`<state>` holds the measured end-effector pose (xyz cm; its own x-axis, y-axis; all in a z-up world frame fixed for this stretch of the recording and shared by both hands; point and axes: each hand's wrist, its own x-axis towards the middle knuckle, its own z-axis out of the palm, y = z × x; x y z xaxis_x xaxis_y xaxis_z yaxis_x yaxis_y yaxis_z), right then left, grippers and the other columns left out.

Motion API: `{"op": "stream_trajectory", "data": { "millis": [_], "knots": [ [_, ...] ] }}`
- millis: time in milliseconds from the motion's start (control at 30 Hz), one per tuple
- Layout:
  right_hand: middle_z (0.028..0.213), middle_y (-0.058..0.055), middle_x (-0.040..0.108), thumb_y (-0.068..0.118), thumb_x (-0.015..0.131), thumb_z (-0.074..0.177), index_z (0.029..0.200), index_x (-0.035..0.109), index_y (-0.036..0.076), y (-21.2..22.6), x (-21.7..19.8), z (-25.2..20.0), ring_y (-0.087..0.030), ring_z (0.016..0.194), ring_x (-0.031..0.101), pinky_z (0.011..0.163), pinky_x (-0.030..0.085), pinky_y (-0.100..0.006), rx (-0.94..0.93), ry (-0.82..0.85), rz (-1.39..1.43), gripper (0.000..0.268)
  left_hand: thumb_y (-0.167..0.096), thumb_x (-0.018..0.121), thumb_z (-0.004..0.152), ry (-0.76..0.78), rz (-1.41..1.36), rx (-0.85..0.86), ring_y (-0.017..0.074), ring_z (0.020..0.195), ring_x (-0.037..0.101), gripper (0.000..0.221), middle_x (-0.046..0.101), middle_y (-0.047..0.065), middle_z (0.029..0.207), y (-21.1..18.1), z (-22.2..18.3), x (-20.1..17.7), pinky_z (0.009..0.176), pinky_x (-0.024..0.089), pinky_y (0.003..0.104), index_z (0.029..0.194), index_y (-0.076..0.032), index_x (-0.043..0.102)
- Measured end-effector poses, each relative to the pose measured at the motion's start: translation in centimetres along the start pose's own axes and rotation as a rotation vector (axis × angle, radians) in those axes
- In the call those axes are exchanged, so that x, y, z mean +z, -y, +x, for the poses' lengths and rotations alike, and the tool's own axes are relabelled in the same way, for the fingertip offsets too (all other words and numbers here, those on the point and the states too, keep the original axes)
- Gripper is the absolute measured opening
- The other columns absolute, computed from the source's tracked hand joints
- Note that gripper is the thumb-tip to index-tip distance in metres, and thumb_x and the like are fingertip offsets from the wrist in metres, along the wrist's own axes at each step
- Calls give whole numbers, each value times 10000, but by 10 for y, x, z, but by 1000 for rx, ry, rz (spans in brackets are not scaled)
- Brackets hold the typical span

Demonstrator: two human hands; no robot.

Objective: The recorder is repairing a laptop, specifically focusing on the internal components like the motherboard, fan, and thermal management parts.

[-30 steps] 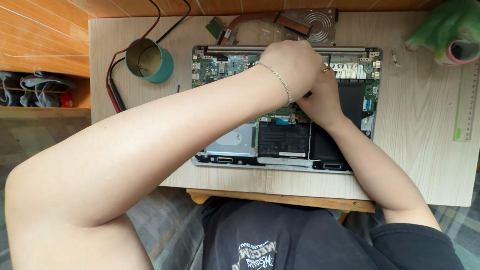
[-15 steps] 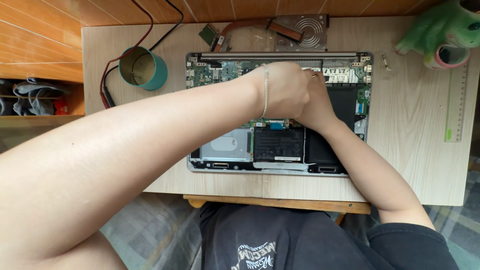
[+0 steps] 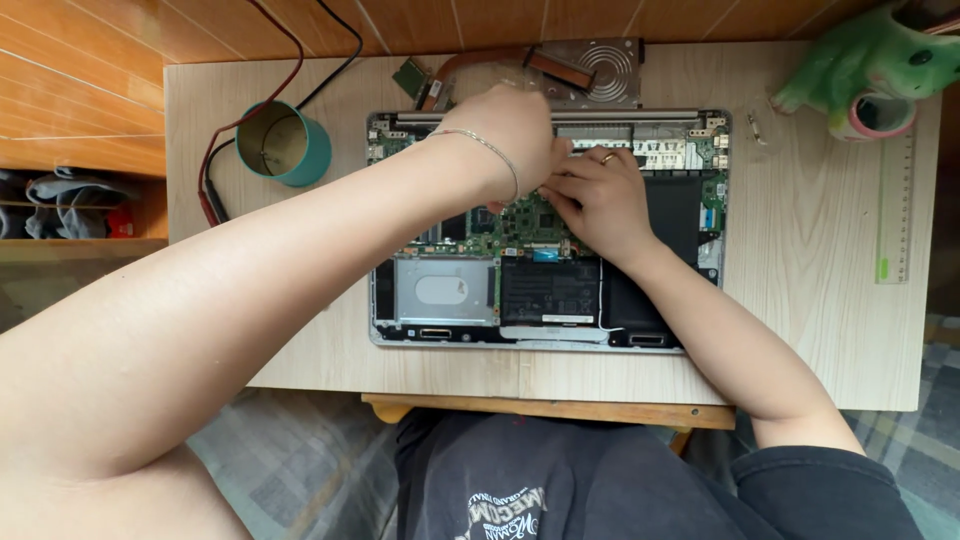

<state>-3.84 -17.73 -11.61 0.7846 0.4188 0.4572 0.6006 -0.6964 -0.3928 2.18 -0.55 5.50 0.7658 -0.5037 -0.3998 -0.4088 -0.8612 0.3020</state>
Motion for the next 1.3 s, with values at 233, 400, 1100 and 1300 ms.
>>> {"op": "stream_trajectory", "data": {
  "millis": [233,400,1100,1300],
  "knots": [
    [1113,-51,717,73,809,810,960,785,89,-8,1,-4,-286,1043,624,942,454,-421,65,65,102,153,-121,781,783,87,64,-81,361,1020,715,310,716,244,1090,3,33,28,826,594,417,1077,-24,759],
    [1193,-144,686,20,756,812,1029,715,28,-19,5,-15,-398,1174,597,1020,484,-463,133,10,215,221,-148,746,814,83,214,74,340,1019,713,299,704,170,1146,-24,40,36,798,599,443,1110,-105,761],
    [937,-20,647,67,754,828,1004,806,170,-4,-13,1,-244,933,614,850,482,-410,17,62,144,210,-275,700,760,-641,1006,816,168,934,622,134,618,-35,856,80,-39,25,667,503,291,782,-153,751],
    [1023,-99,624,85,687,789,1130,768,73,19,-10,-7,-296,1038,599,903,473,-460,-96,165,-237,351,-70,789,877,-1074,297,438,216,846,589,328,592,18,886,97,-76,63,689,487,343,1196,-142,766]
  ]
}}
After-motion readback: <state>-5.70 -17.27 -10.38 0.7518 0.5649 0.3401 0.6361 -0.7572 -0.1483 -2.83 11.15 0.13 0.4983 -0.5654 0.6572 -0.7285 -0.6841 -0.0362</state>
